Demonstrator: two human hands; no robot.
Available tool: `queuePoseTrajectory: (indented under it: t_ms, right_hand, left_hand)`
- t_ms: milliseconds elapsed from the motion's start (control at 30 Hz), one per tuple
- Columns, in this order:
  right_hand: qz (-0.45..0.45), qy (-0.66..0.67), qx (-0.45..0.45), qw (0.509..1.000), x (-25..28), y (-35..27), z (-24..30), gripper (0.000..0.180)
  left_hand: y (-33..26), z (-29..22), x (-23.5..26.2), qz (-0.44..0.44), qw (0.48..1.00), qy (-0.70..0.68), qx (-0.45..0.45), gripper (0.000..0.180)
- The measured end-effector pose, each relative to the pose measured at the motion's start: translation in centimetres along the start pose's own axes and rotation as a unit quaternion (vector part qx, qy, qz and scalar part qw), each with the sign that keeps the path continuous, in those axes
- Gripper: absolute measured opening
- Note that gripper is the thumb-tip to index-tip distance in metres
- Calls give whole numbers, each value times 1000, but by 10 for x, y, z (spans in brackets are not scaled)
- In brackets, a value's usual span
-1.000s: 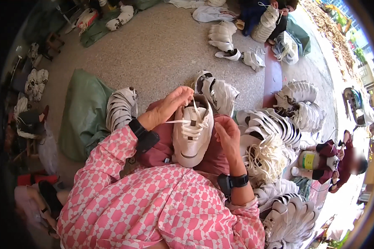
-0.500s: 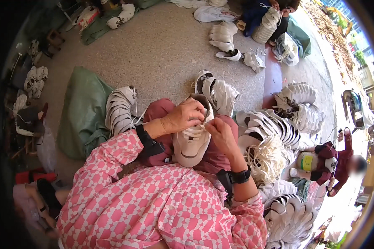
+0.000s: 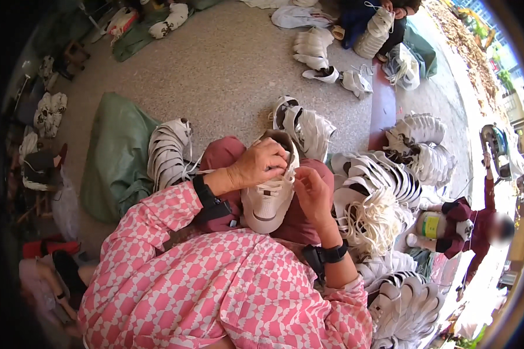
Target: The recorder inserts laces into a shoe while sitting in a factory or workshop environment with several other workers.
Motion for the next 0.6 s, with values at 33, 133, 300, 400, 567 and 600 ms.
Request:
queuePoseTrajectory:
  t_ms: [33,133,300,400,567,600]
  right_hand:
    - [-19,-58,97,993,0,-2,12,18]
    - [-43,-164,223,960,-3,-3,28,19]
    - [-85,-207,210,952,-4,2,28,9]
    - [-105,-261,168,945,-8,6,21,10]
    - [-147,-291,157,932,-13,4,12,14]
    - [-154,-302,153,928,-14,2,11,14]
  left_hand:
    - [0,0,0,2,1000,5,0,11]
    - [0,0,-1,26,1000,-1,-4,13]
    - [2,1,-4,27,999,39,13,12]
    - [6,9,-16,76,994,55,54,13]
    - [15,33,-27,190,979,-27,63,20]
    - [18,38,-28,212,975,-50,54,22]
Point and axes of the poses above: each hand's wrist, its own y-axis towards the middle knuckle, its own x-axis out of the back of the hand, z = x × y, the point moved 6 cm from there along y, towards the middle knuckle, and after that the axes turned 10 degrees about -x, right-handed, at the moved point
